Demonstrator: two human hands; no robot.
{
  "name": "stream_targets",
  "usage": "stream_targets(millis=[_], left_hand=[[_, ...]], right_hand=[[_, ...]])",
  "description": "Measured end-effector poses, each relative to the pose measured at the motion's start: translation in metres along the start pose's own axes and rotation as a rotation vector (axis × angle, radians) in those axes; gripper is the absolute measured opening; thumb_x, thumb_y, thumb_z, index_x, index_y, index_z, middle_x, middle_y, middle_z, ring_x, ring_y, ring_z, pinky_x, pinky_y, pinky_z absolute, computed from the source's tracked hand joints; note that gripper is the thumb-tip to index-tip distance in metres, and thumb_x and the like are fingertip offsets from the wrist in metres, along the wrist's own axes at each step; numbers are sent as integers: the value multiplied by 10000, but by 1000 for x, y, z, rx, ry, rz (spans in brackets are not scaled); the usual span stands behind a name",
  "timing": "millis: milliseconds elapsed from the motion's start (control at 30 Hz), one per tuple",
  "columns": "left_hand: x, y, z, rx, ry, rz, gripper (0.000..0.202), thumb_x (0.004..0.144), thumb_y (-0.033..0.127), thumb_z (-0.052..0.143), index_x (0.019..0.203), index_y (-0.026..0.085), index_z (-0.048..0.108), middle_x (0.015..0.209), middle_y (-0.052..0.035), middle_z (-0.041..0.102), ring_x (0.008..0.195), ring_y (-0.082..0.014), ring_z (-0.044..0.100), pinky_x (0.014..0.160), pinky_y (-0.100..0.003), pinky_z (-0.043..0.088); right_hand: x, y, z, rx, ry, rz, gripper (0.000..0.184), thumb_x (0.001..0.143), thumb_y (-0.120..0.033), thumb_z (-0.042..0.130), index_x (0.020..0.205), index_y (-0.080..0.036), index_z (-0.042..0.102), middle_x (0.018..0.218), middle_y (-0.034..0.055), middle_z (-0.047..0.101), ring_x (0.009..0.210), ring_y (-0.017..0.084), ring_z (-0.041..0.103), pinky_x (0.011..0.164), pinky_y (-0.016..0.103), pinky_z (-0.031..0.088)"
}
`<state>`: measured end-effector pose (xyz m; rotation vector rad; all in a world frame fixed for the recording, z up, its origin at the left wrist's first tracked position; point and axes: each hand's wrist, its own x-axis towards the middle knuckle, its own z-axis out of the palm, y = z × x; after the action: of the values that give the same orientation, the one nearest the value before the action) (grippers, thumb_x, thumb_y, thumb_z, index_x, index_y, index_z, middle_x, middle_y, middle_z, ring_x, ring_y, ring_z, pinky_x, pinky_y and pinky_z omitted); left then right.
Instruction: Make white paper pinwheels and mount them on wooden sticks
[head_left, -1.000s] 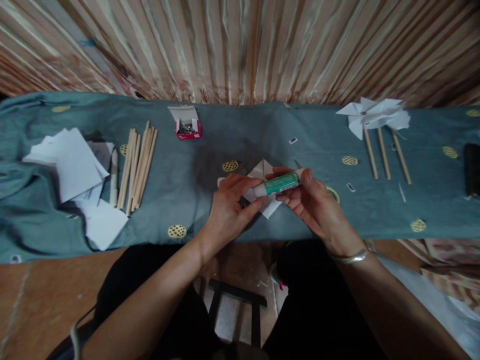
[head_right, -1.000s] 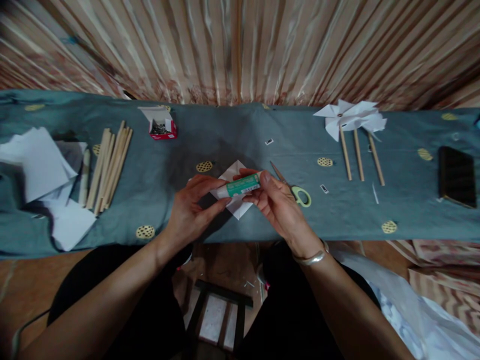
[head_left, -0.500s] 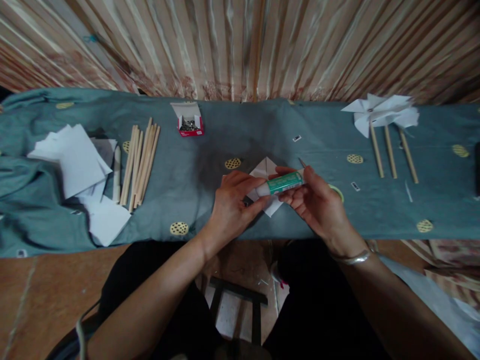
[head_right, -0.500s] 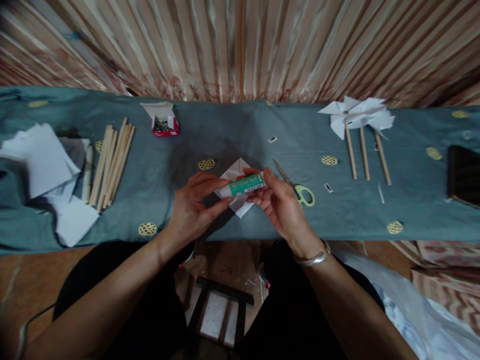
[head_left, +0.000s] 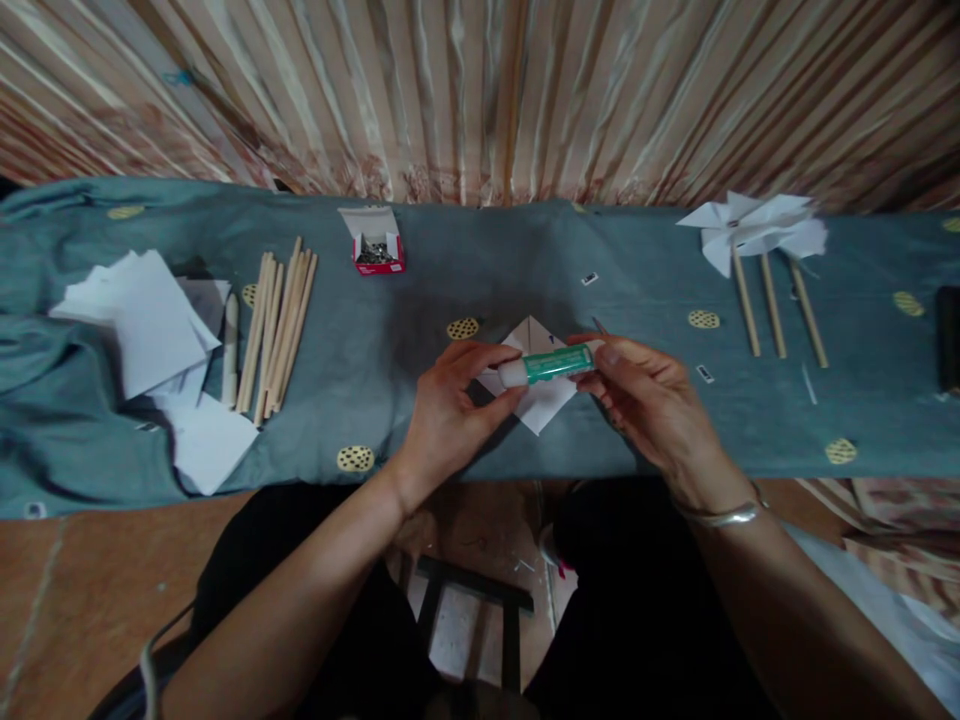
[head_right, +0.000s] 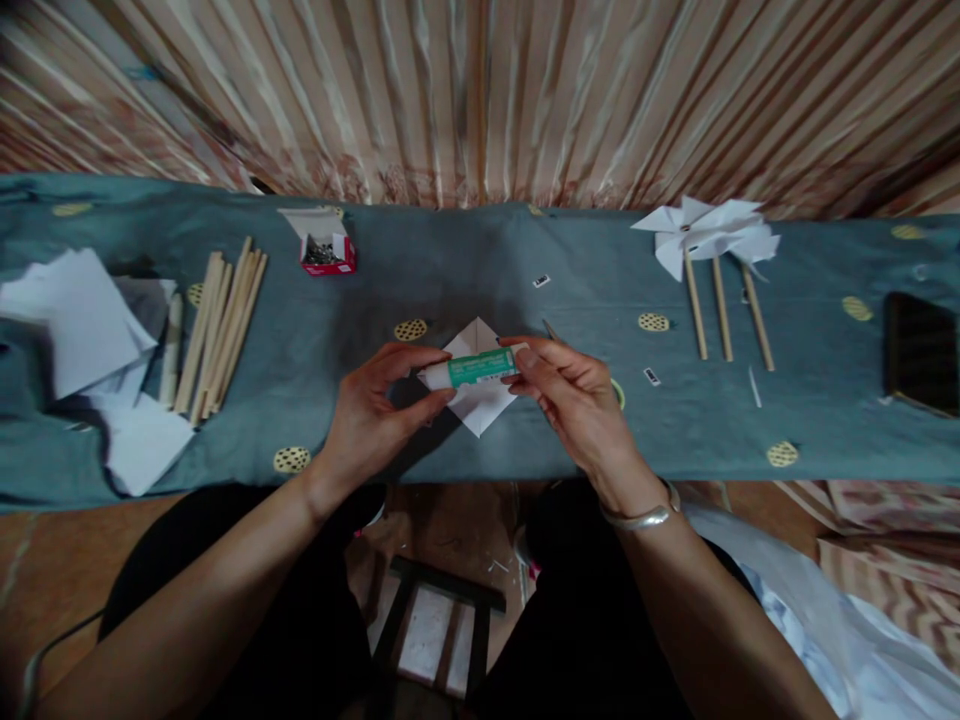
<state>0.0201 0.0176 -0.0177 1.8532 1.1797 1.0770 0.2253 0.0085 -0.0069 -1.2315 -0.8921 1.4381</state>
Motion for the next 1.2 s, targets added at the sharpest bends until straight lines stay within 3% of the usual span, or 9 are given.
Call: stream_targets(millis=[167, 700, 967, 1200], left_hand=[[1, -2, -2, -44, 6, -17, 281, 776, 314, 782, 1030, 210, 724, 977, -49, 690, 895, -185, 647, 837, -344, 524], [-1, -4, -2, -15, 18, -7, 244, 775, 297, 784, 996, 212, 725, 995, -43, 684, 939, -183, 644, 862, -342, 530], [-1, -3, -2, -17, 23, 8, 233, 780, 281, 778, 991, 200, 719, 971, -40, 691, 913, -173, 645, 836, -337, 531], [0, 0, 4, -60, 35, 4, 225, 791, 301, 768, 982, 196, 713, 943, -34, 683, 898, -168, 642, 836, -324, 518]], right_hand=[[0, 1, 1, 18, -11, -23, 252, 666, -379, 863, 893, -295, 793, 861, -29, 769, 726, 100, 688, 683, 203, 599], [0, 5, 2, -45, 53, -31, 217, 636, -406, 878, 797, -284, 798, 831, -19, 786, 690, 101, 707, 673, 194, 623], [0, 4, 1, -74, 74, -24, 226, 647, -439, 863, 786, -278, 789, 833, -6, 775, 690, 149, 704, 669, 296, 642], [-6, 6, 11, 69, -41, 74, 365, 633, -473, 863, 935, -293, 766, 840, -17, 750, 665, 126, 661, 668, 266, 604]])
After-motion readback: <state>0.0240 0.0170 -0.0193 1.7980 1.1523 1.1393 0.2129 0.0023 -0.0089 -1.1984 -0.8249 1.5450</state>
